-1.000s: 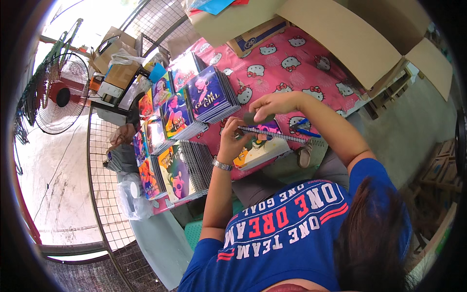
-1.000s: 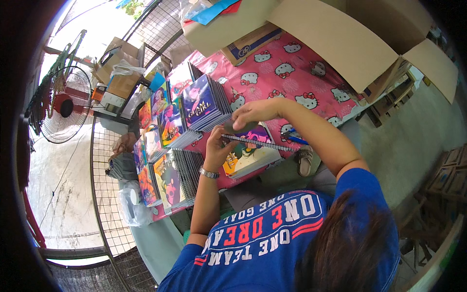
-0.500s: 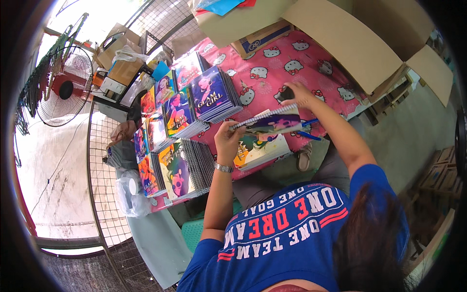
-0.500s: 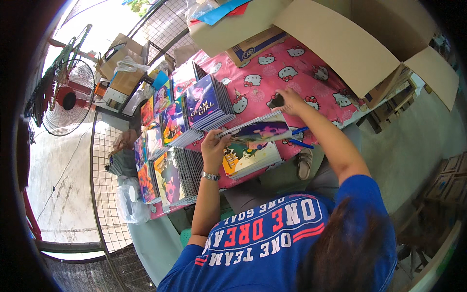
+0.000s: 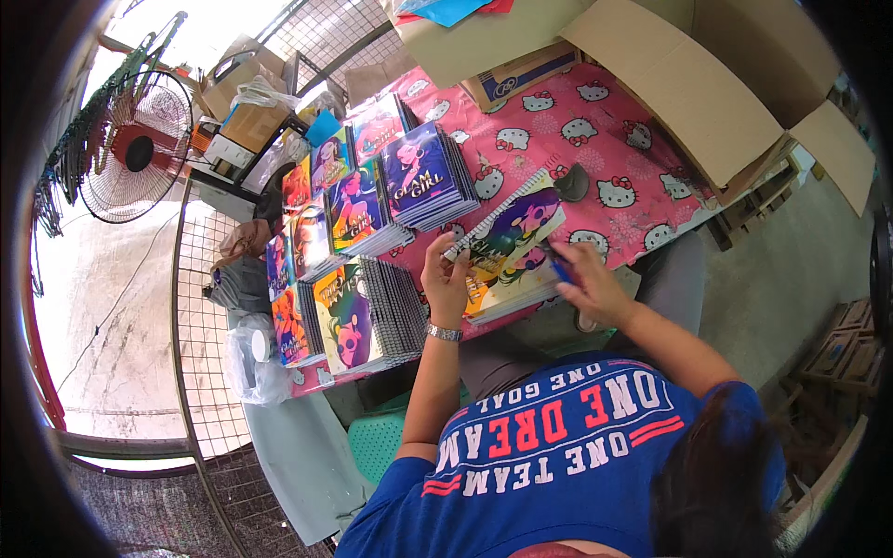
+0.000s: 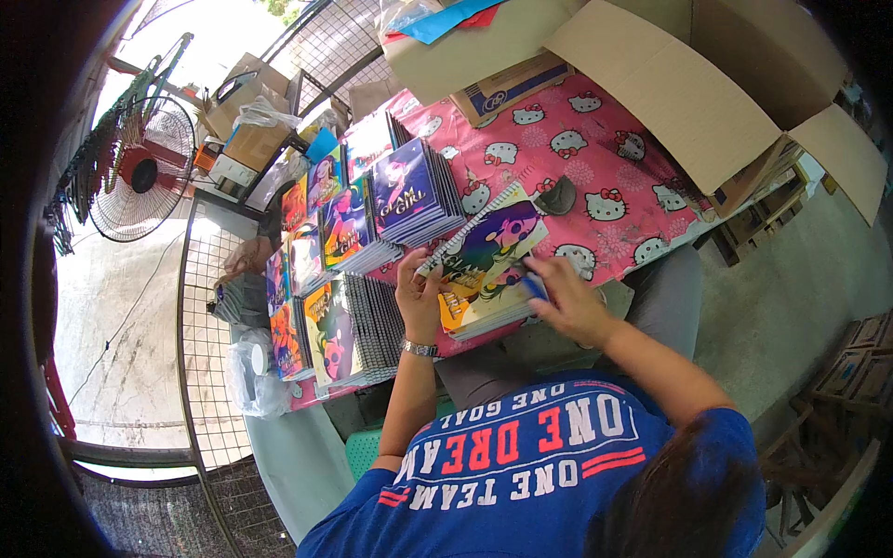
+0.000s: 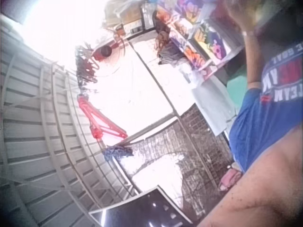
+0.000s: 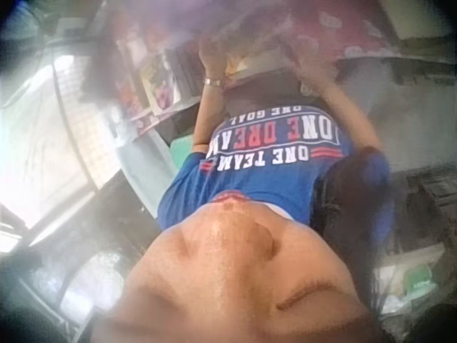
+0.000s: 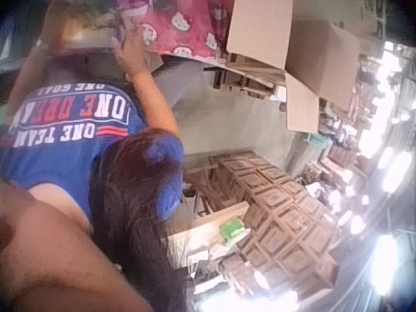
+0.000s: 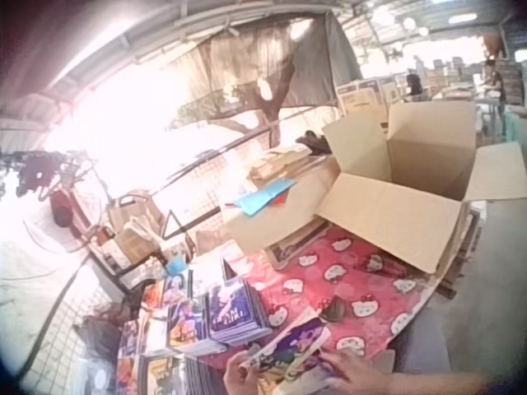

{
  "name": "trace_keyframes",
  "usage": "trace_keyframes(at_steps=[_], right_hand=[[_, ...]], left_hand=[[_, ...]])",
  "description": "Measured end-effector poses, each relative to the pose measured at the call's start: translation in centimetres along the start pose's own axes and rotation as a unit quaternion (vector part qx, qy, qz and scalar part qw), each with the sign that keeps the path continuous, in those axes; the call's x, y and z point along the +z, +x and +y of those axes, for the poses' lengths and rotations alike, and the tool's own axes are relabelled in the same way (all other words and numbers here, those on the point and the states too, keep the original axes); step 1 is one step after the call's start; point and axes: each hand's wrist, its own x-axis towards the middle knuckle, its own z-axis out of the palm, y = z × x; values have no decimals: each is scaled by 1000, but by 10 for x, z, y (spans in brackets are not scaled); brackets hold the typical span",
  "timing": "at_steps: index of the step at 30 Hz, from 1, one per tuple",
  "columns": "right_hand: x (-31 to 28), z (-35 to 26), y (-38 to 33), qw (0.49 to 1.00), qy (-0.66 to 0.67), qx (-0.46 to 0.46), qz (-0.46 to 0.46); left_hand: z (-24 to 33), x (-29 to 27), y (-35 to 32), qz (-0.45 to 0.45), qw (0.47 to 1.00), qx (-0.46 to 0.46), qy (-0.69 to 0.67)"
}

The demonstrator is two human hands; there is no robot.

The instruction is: The person threads a plastic spiral coil into the punched holes of a notebook cover and pages, then uses pliers to cut and crimp the ends of the coil.

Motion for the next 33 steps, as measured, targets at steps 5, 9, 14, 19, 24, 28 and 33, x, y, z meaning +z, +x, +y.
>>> trace_keyframes(at_steps=[5, 9, 14, 19, 24, 28, 33], right_hand=[[33, -43, 42, 993, -8, -109, -37], [46, -48, 52, 990, -72, -122, -8], [47, -57, 57, 983, -119, -140, 8], [50, -65, 58, 992, -80, -28, -91], [51, -48, 63, 861, 411, 233, -189], [25, -7, 47, 990, 84, 24, -111], [-29, 105, 10, 973, -221, 58, -13]], left_hand=[[-25, -24, 0, -57, 997, -42, 33], [-4, 2, -2, 26, 999, 30, 21], [-13, -16, -3, -16, 998, -57, 24], [-28, -20, -4, 3, 995, 46, 87], [4, -14, -14, 31, 989, 74, 122], [45, -68, -15, 149, 951, 177, 206], [99, -172, -46, 407, 909, -18, 86]])
